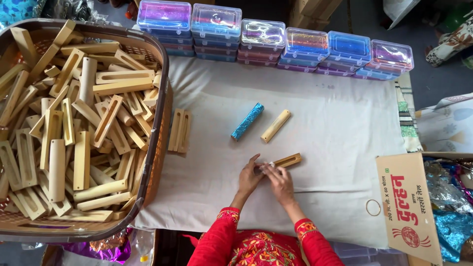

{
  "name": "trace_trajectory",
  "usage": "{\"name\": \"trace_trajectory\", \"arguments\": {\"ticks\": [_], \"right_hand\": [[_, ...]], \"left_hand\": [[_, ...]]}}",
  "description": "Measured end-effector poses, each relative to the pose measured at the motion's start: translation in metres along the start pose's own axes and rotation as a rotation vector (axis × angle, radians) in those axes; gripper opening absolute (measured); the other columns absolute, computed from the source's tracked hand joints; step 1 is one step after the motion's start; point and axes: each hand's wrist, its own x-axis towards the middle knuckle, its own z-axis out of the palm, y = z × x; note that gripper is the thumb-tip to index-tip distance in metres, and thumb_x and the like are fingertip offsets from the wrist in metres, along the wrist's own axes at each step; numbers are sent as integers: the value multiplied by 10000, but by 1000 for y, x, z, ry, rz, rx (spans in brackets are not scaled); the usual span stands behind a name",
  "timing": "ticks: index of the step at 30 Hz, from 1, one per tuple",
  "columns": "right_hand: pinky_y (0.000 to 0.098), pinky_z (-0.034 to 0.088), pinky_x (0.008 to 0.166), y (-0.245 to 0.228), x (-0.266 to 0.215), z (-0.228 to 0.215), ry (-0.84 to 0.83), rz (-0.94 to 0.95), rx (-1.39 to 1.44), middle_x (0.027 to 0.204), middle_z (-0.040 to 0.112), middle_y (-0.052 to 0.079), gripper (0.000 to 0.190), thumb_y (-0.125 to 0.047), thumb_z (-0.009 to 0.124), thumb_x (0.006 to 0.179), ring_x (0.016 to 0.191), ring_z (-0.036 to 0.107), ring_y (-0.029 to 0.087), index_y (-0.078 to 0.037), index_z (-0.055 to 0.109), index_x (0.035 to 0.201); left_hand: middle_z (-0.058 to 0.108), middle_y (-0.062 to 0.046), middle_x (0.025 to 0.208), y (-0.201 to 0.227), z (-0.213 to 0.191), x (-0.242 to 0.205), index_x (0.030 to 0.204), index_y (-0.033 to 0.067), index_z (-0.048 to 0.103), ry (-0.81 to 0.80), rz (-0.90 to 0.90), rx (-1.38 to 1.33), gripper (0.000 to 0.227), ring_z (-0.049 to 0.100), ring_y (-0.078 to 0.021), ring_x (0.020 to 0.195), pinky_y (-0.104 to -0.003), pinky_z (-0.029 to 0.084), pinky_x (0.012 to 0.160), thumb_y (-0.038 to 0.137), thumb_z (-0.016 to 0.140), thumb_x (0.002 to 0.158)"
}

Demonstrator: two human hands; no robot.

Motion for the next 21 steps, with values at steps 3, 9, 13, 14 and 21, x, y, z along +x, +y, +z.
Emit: {"name": "trace_trajectory", "arguments": {"ticks": [3,9,13,14,21], "right_hand": [[378,512,914,40,-2,10,85,187,-51,1350,682,-61,460,8,617,900,1062,602,278,-194,737,1296],[373,506,940,64,33,-45,42,251,-5,1299,708,-37,348,-24,625,925,1051,584,298,-178,738,1216],[377,508,945,56,39,-43,89,472,175,1255,736,-33,349,-13,627,935,993,610,274,-183,756,1211],[387,506,948,41,40,-46,144,472,197,1261,720,-9,368,-3,629,914,1016,620,279,-161,739,1228],[371,557,866,-21,-4,-22,77,71,59,1330,682,-26,408,-7,635,864,1023,633,292,-132,726,1241]], "left_hand": [[781,-45,1116,10,-4,3,1454,139,478,-42,-43,-14,872,743,-242,1026,-376,573,903,87,882,682],[775,-38,1090,37,-14,4,1219,138,757,-62,7,179,465,714,-282,1005,-378,559,890,168,852,764],[797,-49,1020,23,0,6,1113,120,816,-77,-211,63,260,754,-219,929,-352,575,834,281,763,916],[789,-86,953,8,7,8,1138,84,794,-110,-393,-166,287,762,-208,864,-333,596,773,295,700,967],[768,-65,963,-74,34,5,1221,49,748,-254,-707,-615,358,768,-169,828,-279,604,679,302,649,989]]}}
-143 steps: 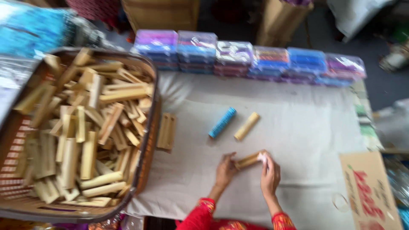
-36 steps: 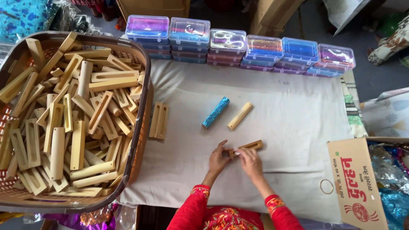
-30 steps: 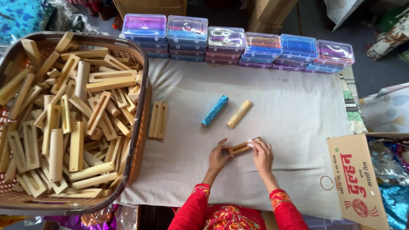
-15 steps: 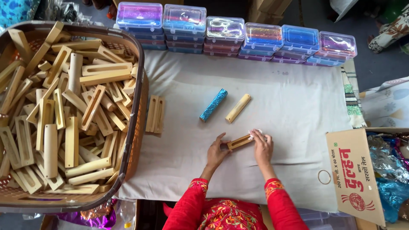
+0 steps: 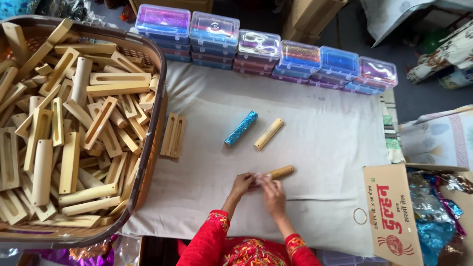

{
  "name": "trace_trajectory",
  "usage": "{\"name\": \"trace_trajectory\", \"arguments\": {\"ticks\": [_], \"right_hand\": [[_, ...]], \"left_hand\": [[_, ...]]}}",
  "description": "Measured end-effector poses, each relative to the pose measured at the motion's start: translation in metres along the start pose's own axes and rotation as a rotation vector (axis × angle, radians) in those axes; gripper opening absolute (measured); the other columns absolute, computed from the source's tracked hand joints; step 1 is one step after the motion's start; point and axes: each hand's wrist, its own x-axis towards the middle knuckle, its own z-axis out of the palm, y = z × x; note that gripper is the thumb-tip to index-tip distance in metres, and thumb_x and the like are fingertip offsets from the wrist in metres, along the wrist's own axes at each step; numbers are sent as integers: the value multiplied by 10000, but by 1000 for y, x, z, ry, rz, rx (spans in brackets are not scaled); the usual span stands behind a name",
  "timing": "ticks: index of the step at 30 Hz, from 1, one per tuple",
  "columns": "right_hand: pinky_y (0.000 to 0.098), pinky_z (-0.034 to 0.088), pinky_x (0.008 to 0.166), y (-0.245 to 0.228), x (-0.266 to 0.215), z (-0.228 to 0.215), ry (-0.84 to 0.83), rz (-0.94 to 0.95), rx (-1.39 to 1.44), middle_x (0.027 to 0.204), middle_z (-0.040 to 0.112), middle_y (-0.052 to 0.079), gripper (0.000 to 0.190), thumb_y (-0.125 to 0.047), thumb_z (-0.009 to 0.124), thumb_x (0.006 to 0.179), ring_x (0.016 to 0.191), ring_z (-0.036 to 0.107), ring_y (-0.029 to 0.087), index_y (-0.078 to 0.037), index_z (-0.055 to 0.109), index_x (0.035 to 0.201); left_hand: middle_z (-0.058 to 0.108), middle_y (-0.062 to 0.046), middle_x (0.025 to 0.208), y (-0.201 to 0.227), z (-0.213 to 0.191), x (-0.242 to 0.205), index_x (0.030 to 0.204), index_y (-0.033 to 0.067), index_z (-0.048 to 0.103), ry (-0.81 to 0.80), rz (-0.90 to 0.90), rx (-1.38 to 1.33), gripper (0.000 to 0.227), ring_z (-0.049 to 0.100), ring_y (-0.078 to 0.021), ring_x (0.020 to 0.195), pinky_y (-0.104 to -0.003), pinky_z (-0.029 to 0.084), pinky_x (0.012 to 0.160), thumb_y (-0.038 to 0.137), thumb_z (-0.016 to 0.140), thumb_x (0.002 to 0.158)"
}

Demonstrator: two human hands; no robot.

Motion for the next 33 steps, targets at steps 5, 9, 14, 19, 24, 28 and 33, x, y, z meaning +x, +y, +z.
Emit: {"name": "trace_trajectory", "arguments": {"ticks": [5,9,14,19,24,28,33], "right_hand": [[371,543,857,64,6,-10,32,219,-77,1342,686,-39,380,9,631,895,1003,626,275,-159,747,1216],[397,495,969,70,11,-16,94,354,-29,1365,682,-8,383,47,611,918,1123,634,281,-146,742,1221],[488,418,1087,23,-6,22,168,331,-97,1396,652,31,450,62,612,851,1261,597,313,-125,724,1245],[447,462,1060,-4,-9,23,66,323,16,1434,602,10,506,55,606,844,1237,593,333,-117,674,1315],[378,512,911,42,1,-1,104,264,-144,1394,664,-48,441,21,618,902,995,610,278,-179,713,1283],[395,503,966,94,17,-14,154,359,-69,1366,673,32,516,79,603,844,1111,624,305,-135,696,1305],[432,486,1010,40,32,-22,348,446,121,1302,652,135,428,65,610,882,1194,601,339,-44,653,1294]], "left_hand": [[751,-81,1014,48,10,-33,1254,66,724,3,-37,30,387,764,-173,833,-285,608,690,341,674,985],[755,-87,1092,35,5,-29,1260,42,717,-60,-7,37,389,756,-156,884,-261,612,724,316,711,985],[756,-110,1043,25,3,-17,1242,27,699,-61,-45,-33,360,768,-188,837,-292,632,703,258,699,966],[731,-103,981,18,0,-3,1224,-14,725,-78,24,-61,351,737,-178,789,-298,630,688,242,695,985],[766,-101,999,32,5,-24,1218,14,704,-18,25,53,350,753,-168,816,-281,625,696,257,701,966],[772,-104,1014,41,13,-30,1214,-6,698,-49,16,4,350,761,-163,833,-291,629,721,218,726,947],[785,-79,1012,60,36,-64,1054,55,736,195,645,520,281,774,-189,920,-326,638,792,25,807,784]]}}
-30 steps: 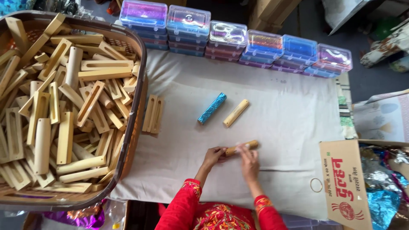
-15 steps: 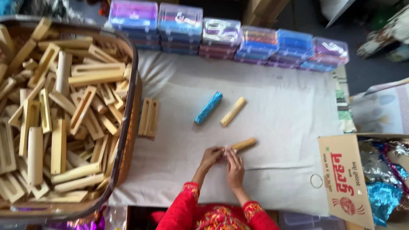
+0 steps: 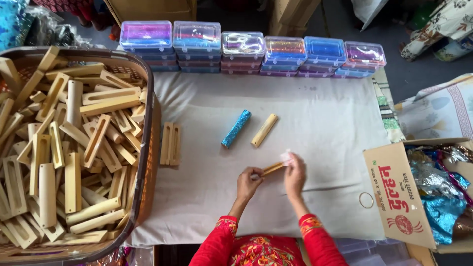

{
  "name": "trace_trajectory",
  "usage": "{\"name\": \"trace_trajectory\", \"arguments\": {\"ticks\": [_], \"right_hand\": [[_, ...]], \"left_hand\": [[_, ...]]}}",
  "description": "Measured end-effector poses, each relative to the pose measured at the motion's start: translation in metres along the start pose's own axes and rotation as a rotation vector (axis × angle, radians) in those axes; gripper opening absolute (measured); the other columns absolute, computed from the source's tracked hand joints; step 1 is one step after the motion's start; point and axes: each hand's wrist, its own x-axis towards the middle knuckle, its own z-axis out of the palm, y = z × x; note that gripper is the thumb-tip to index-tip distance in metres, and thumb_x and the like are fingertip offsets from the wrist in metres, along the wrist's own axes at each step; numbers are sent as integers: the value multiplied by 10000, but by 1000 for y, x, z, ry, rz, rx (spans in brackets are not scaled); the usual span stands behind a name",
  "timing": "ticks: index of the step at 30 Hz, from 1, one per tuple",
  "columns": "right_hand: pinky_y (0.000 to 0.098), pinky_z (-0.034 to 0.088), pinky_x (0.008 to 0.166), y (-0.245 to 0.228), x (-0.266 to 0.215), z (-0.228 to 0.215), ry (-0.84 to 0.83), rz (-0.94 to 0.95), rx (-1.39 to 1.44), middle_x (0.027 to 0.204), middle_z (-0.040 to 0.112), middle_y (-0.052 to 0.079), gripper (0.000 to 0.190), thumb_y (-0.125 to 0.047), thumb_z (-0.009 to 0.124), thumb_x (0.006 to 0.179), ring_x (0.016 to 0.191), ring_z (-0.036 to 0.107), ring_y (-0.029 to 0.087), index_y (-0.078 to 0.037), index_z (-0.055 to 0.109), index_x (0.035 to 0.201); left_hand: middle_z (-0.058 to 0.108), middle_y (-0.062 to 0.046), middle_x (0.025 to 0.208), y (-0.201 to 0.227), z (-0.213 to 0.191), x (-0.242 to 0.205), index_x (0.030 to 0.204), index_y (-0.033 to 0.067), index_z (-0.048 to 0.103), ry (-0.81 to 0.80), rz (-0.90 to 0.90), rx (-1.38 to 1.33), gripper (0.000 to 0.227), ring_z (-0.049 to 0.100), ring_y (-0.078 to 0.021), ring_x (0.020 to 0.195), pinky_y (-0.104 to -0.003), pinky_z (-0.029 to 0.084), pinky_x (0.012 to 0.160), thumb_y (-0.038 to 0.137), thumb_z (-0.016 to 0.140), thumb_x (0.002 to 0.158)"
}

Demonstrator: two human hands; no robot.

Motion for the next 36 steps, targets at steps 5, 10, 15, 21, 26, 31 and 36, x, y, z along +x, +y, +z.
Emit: {"name": "trace_trajectory", "arguments": {"ticks": [5,10,15,21,26,31,36], "right_hand": [[430,517,972,-9,-60,18,-313,-355,-74,1226,672,105,359,14,653,838,1129,614,328,-57,687,1188],[402,530,917,-13,-37,0,-335,-407,-110,1204,710,36,358,4,664,832,1035,622,296,-103,737,1165],[397,525,910,16,-11,5,-214,-289,-158,1205,733,9,329,4,641,872,1031,619,282,-115,751,1159],[405,501,964,25,4,-24,-21,-96,-120,1222,719,43,345,5,613,908,1096,620,305,-128,714,1211],[449,460,1003,53,-56,-50,171,96,-294,1280,669,51,306,-67,609,963,1167,593,305,-146,655,1254],[459,463,979,61,-68,-56,37,130,-392,1315,635,19,316,-115,625,942,1161,585,290,-176,651,1250],[456,464,945,61,-66,-57,57,136,-370,1300,641,11,340,-108,646,902,1119,586,288,-188,657,1232]], "left_hand": [[712,-123,1088,10,-3,-10,1252,97,620,36,118,186,522,718,-292,960,-394,593,796,-39,729,760],[747,-90,1009,15,-2,-11,1332,123,558,-64,102,276,608,712,-296,937,-422,569,805,10,777,776],[733,-70,1067,18,0,-10,1386,105,518,-18,128,268,699,690,-290,989,-428,554,837,-56,720,737],[690,-55,1057,46,-7,-17,1160,126,686,-60,159,407,417,652,-285,1019,-410,550,850,-25,751,776],[698,-34,1060,56,-8,-20,1146,125,680,-98,187,480,433,656,-264,980,-403,560,811,75,829,743],[725,5,989,40,8,-8,1104,145,680,-69,221,557,438,690,-228,924,-389,579,758,164,881,715],[736,-6,898,45,24,34,1158,141,667,41,351,568,462,702,-241,875,-406,568,740,151,891,754]]}}
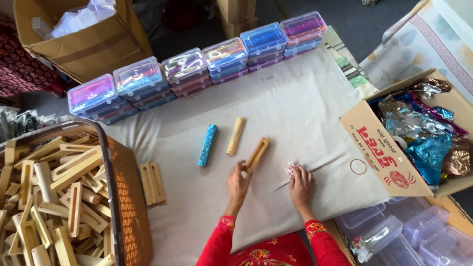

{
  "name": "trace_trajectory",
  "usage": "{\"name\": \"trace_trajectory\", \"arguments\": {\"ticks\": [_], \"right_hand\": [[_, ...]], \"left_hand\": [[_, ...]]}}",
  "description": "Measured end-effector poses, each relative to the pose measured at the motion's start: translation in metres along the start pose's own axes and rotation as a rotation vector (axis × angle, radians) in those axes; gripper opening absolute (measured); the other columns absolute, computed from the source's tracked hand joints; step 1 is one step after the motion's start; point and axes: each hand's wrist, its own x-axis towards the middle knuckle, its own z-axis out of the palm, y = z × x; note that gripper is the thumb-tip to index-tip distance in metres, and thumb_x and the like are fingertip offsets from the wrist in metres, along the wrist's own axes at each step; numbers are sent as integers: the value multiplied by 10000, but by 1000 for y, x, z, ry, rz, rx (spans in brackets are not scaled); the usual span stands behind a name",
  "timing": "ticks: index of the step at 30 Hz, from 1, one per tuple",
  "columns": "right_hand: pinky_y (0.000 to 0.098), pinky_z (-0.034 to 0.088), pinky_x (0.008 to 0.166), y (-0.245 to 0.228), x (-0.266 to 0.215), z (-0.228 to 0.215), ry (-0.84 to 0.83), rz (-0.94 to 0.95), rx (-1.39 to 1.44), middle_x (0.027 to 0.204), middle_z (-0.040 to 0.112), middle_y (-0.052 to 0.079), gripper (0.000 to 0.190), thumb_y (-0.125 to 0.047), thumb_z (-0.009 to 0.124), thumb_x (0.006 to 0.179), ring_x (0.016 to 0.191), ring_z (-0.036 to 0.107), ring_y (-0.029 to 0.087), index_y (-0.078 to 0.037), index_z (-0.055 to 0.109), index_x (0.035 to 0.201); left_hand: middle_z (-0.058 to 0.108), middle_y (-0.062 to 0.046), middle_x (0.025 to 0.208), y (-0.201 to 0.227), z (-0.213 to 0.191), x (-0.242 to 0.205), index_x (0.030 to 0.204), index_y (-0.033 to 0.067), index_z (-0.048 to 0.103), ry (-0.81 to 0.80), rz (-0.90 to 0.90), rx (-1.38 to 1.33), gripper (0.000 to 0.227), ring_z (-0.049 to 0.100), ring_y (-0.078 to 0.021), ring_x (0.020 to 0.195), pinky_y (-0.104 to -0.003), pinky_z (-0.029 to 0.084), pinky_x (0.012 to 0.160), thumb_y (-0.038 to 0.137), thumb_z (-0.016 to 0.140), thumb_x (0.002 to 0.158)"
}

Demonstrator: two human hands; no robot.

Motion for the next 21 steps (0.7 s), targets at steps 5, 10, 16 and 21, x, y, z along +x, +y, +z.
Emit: {"name": "trace_trajectory", "arguments": {"ticks": [5,10,16,21], "right_hand": [[448,473,920,0,1,0,-8,35,-21,1298,642,-1,329,-119,653,910,1118,589,285,-205,664,1227],[445,473,910,4,-2,9,2,48,-59,1298,642,-1,342,-121,655,899,1130,592,281,-211,668,1228],[459,466,959,6,-1,9,-2,71,-54,1320,628,7,373,-115,670,866,1170,577,286,-199,662,1230],[457,463,978,3,4,2,-35,63,-5,1324,624,13,375,-102,677,873,1178,572,283,-187,647,1237]], "left_hand": [[730,-36,941,7,9,49,1194,126,632,62,-70,-8,504,703,-276,909,-426,555,749,162,878,756],[680,-81,1081,-11,19,63,1172,143,647,73,-179,123,456,676,-317,972,-446,548,775,156,877,778],[619,-114,1237,-12,4,30,1210,131,634,77,-118,43,497,617,-336,1119,-443,536,871,195,859,772],[578,-146,1340,-9,-3,-39,1312,91,591,-71,106,45,508,556,-350,1243,-493,438,1012,171,786,850]]}}
